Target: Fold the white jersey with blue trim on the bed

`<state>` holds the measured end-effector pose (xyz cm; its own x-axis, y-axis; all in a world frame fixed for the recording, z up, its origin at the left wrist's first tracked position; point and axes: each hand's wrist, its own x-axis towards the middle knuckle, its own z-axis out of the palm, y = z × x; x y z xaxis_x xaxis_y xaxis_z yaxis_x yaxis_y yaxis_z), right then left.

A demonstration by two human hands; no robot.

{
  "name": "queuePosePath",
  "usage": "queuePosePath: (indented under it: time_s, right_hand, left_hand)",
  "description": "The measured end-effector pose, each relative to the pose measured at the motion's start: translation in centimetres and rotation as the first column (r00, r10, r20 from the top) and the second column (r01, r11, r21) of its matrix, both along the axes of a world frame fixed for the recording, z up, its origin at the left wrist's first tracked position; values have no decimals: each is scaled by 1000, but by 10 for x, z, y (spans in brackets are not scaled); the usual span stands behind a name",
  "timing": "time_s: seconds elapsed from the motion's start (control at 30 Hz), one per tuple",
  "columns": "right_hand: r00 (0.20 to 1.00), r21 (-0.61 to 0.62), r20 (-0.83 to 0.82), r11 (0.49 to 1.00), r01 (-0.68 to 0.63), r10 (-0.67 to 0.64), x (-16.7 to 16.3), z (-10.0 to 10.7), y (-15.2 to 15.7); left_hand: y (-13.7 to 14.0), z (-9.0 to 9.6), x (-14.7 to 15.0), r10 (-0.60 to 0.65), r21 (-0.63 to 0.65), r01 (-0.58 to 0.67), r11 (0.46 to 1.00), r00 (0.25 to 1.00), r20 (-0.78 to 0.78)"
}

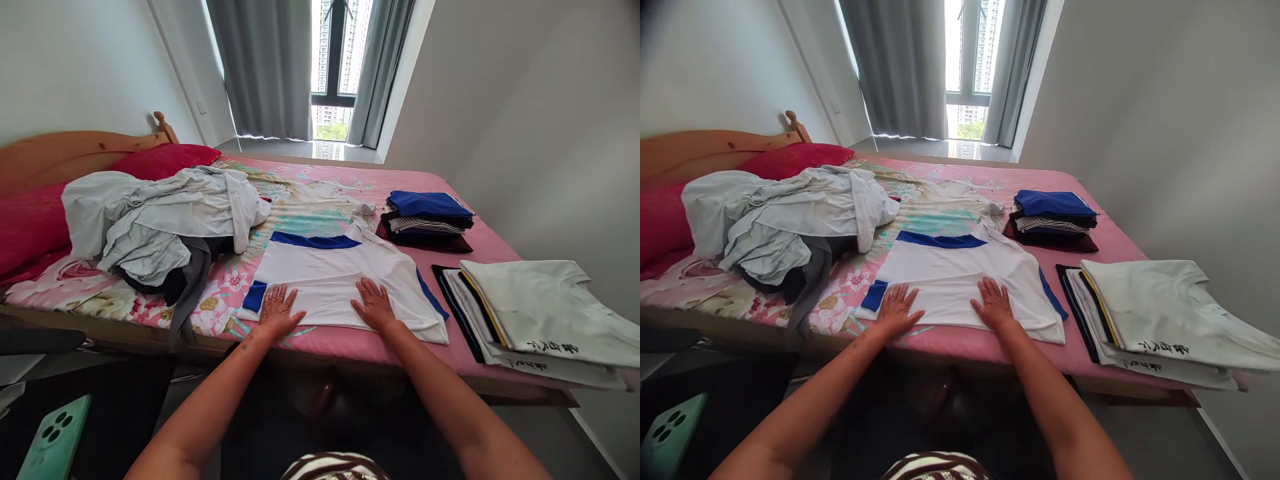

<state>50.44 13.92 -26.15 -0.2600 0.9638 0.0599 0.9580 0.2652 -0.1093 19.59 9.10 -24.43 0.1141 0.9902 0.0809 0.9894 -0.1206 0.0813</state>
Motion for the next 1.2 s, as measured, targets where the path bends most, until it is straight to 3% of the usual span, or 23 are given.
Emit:
queuePosePath:
  time_s: [0.1,0.23,0.37,0.53,0.7,0.8,0.87,0.93,1.07,1.2]
  right_hand:
    - [1000,-39,1,999,25,-25,-10,12,-2]
    - [999,32,-31,999,-21,22,-21,18,-3]
    - [999,-70,-28,997,29,-31,-25,11,-2]
    - [999,-85,0,995,46,-46,-19,11,-3]
    - [999,-68,40,997,35,-32,22,17,-10]
    - [991,-78,61,989,127,-122,52,24,-15]
    - [981,-39,60,982,186,-183,65,28,-20]
    - [986,43,48,986,160,-162,75,29,-28]
    - [998,60,29,997,52,-54,105,18,-51]
    - [979,122,-123,977,175,-160,150,9,-73]
  left_hand:
    - [7,15,-2,-35,-9,35,999,999,7]
    - [11,25,-15,-74,50,74,996,997,-6]
    - [14,18,-29,29,-95,-34,995,998,-49]
    - [19,9,-33,37,-115,-45,992,997,-73]
    - [23,8,-33,17,-94,-25,995,996,-82]
    - [23,8,-33,17,-82,-24,996,996,-84]
    - [23,8,-32,20,-74,-26,997,996,-88]
    - [24,8,-31,21,-64,-27,998,995,-94]
    - [25,9,-29,35,-81,-43,996,994,-105]
    - [28,10,-30,24,-70,-31,997,994,-105]
